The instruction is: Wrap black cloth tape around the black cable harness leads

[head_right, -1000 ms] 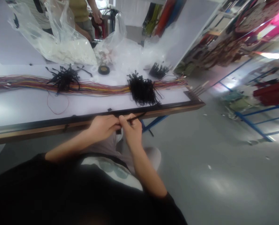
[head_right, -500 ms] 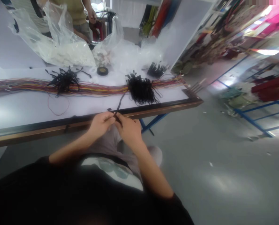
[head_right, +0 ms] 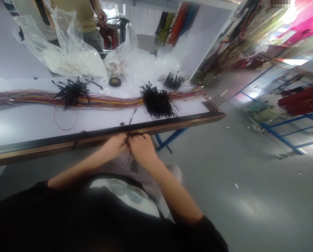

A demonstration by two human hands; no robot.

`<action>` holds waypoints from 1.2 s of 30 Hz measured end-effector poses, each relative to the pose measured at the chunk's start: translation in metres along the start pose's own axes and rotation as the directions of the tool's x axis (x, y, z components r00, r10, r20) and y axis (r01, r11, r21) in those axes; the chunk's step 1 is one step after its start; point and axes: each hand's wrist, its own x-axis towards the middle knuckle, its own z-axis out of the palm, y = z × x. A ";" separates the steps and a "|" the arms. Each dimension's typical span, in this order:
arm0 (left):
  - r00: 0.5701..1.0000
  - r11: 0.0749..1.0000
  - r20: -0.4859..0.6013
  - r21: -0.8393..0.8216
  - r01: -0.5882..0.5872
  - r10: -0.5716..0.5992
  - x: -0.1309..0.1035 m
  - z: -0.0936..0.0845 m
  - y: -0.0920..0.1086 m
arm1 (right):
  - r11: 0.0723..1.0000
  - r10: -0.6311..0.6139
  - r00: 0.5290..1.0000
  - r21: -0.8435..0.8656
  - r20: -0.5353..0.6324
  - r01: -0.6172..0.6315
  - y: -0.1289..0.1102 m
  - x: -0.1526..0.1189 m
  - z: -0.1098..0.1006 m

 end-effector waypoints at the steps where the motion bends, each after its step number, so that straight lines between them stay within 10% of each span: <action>1: 1.000 0.999 -0.001 0.043 0.007 -0.007 0.000 0.001 0.000 | 1.000 -0.021 0.999 -0.023 -0.028 0.020 0.000 0.000 0.002; 12: 0.998 0.984 -0.027 0.167 -0.059 0.064 0.005 -0.002 -0.005 | 0.997 -0.036 0.986 -0.077 -0.163 0.024 0.010 0.002 0.001; 25: 0.999 0.955 0.024 -0.295 0.036 -0.030 0.022 -0.014 -0.002 | 0.994 -0.099 0.975 -0.074 -0.200 0.085 0.014 0.022 -0.001; 30: 0.969 0.901 0.242 -0.430 0.060 0.051 0.009 -0.020 0.011 | 0.972 0.205 0.963 -0.077 -0.175 -0.221 0.060 0.045 -0.022; 33: 0.951 0.868 0.253 -0.497 -0.028 0.175 0.000 -0.027 0.014 | 0.886 0.464 0.850 0.151 -0.251 -0.439 0.089 0.048 -0.037; 36: 0.949 0.845 0.218 -0.529 -0.079 0.226 0.005 -0.037 0.013 | 0.760 0.398 0.917 0.567 -0.020 -0.317 0.088 0.042 -0.041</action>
